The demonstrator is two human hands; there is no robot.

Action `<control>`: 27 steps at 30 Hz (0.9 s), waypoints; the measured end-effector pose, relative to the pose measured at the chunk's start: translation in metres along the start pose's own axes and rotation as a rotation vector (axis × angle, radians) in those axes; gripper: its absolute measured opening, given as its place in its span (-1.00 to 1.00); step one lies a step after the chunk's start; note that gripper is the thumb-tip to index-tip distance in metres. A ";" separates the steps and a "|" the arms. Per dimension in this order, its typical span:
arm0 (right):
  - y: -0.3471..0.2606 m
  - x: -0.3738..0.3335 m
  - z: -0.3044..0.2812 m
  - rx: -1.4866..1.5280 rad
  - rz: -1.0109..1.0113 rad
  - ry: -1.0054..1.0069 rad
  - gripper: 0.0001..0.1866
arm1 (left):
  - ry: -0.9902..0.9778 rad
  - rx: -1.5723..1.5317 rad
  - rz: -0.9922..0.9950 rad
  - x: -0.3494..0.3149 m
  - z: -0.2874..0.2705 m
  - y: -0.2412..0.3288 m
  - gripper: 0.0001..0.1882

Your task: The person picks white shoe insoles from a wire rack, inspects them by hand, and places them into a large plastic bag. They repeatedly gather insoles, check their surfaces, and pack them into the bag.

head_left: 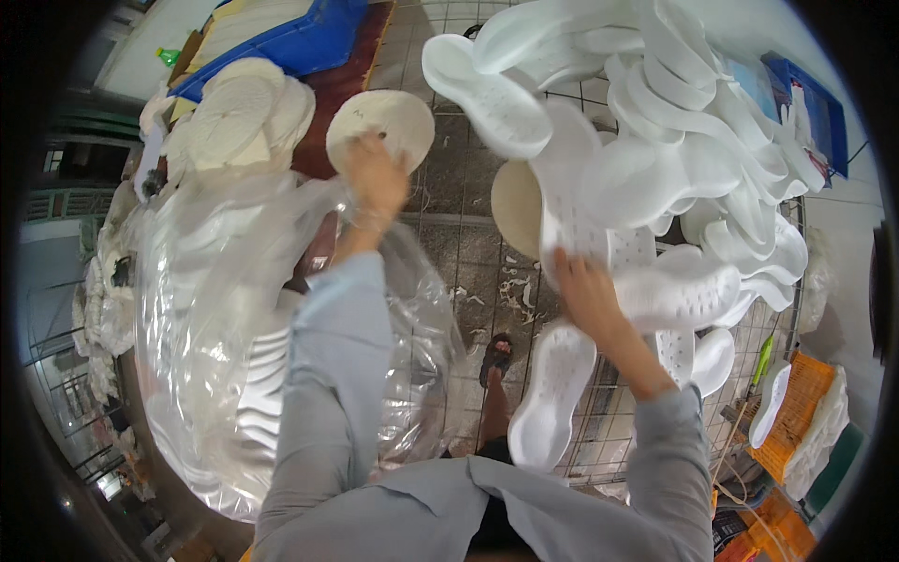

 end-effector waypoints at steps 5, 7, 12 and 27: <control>-0.051 -0.080 -0.058 0.397 -0.516 -0.454 -0.63 | -0.313 0.189 -0.370 0.044 0.048 -0.093 -0.15; -0.048 -0.037 -0.066 0.511 -0.445 -0.367 -0.73 | -0.249 -0.004 -0.324 0.042 0.049 -0.087 -0.26; -0.004 0.143 -0.008 0.060 -0.043 0.300 -0.21 | 0.046 -0.732 -0.351 0.004 -0.016 -0.034 -0.55; -0.031 0.041 -0.146 0.967 -0.298 0.058 -0.41 | -0.456 -0.912 0.130 -0.063 -0.094 0.029 -0.48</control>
Point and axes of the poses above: each hand's wrist, its own x-axis towards the middle knuckle, its own z-axis out of the palm, y = z × x, the point moved 5 cm from there along x, towards the middle knuckle, and after that the axes turned 9 degrees about z, right-handed, at the moved point
